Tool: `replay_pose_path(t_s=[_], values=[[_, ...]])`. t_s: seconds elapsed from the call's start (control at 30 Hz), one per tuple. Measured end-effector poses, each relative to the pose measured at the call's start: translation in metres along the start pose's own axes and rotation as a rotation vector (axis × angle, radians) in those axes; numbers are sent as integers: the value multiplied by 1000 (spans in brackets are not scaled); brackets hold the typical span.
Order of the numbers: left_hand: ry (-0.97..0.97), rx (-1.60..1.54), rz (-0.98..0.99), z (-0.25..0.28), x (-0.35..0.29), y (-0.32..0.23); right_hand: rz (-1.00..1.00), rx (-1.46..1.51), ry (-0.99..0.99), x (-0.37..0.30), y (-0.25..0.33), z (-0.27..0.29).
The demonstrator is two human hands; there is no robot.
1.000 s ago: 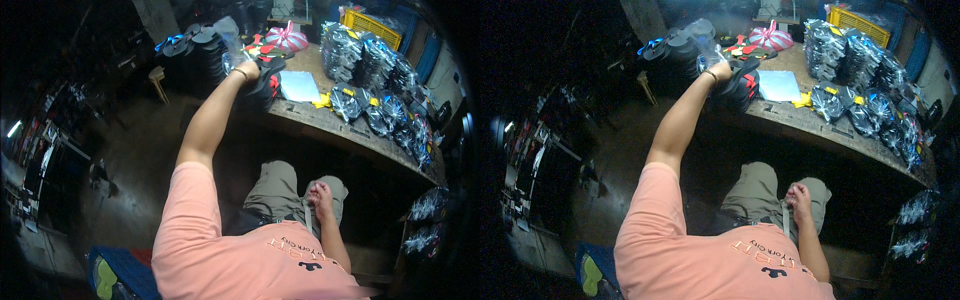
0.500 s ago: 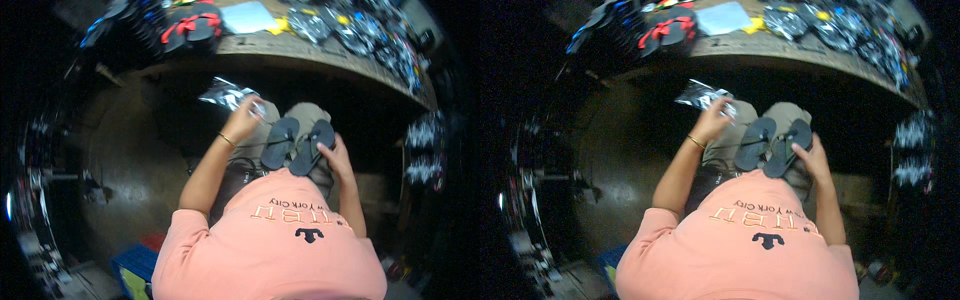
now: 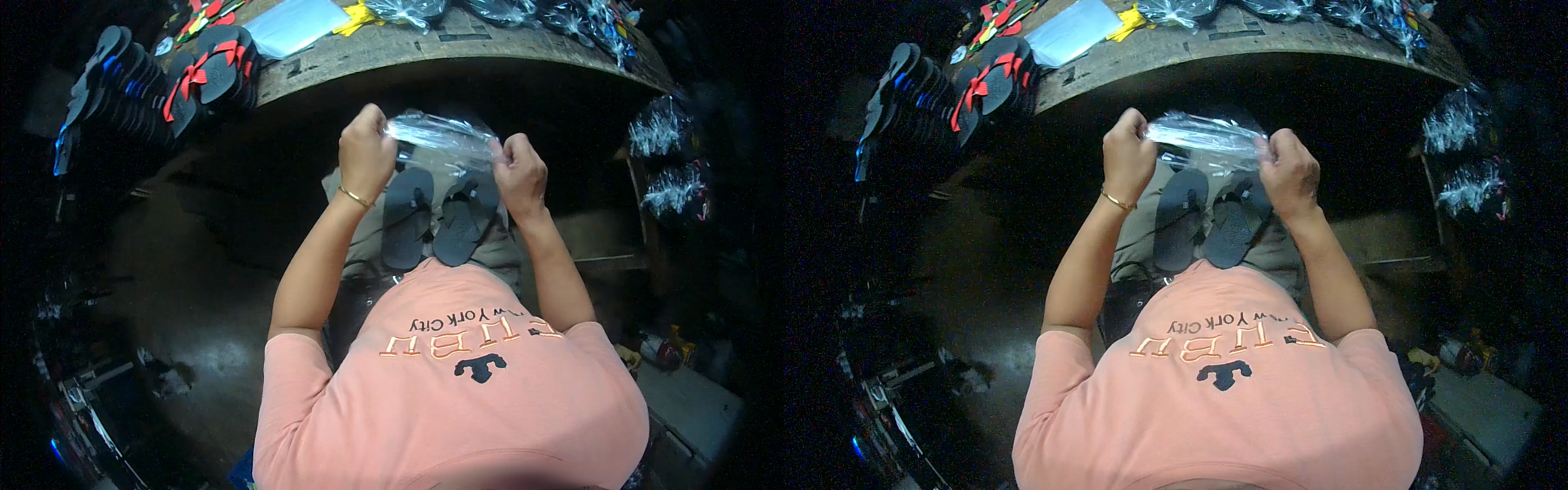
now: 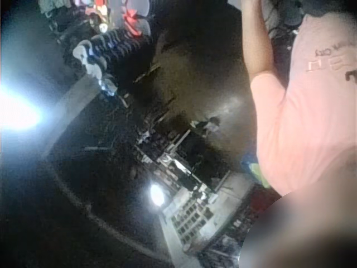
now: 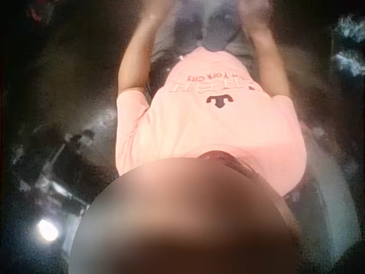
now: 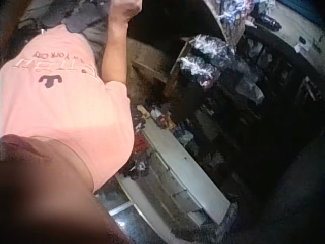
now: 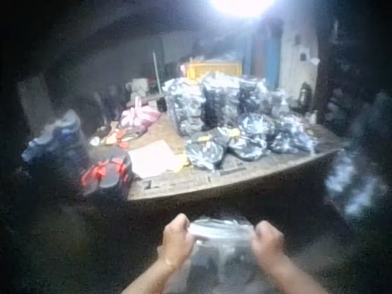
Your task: The person sits on the floor and repeatedly picks up pairs of flip-flops, places them into clear plastic bags, and seals the bags. The person handles multiple pairs of flip-flops in different colors and stacks the packaged items on the table.
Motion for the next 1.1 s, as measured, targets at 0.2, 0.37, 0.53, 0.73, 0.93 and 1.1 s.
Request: replay_pose_path(t_s=[0.2,0.37,0.53,0.73,0.93,1.1], values=[[175,-1302,621,-66,0,-44,-1246,1421,-114,11,-39,30],[153,-181,-1116,-74,-25,-90,14,259,-96,-30,-45,12],[497,197,-673,-111,-30,37,-297,184,424,-72,-61,-67],[766,73,-277,-92,-70,126,-140,321,862,-16,12,-108],[168,-307,331,-58,-74,108,-337,418,488,-28,-18,-77],[82,-550,473,-48,-121,87,-1093,622,246,-117,-28,-40]])
Point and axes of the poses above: each hand's wrist, its own x-axis towards the middle knuckle, its own z-axis out of the back of the hand, y = z × x, the point moved 4 cm from there along x, towards the middle knuckle, and after that the axes turned 12 degrees about -y, right-handed, at the moved point
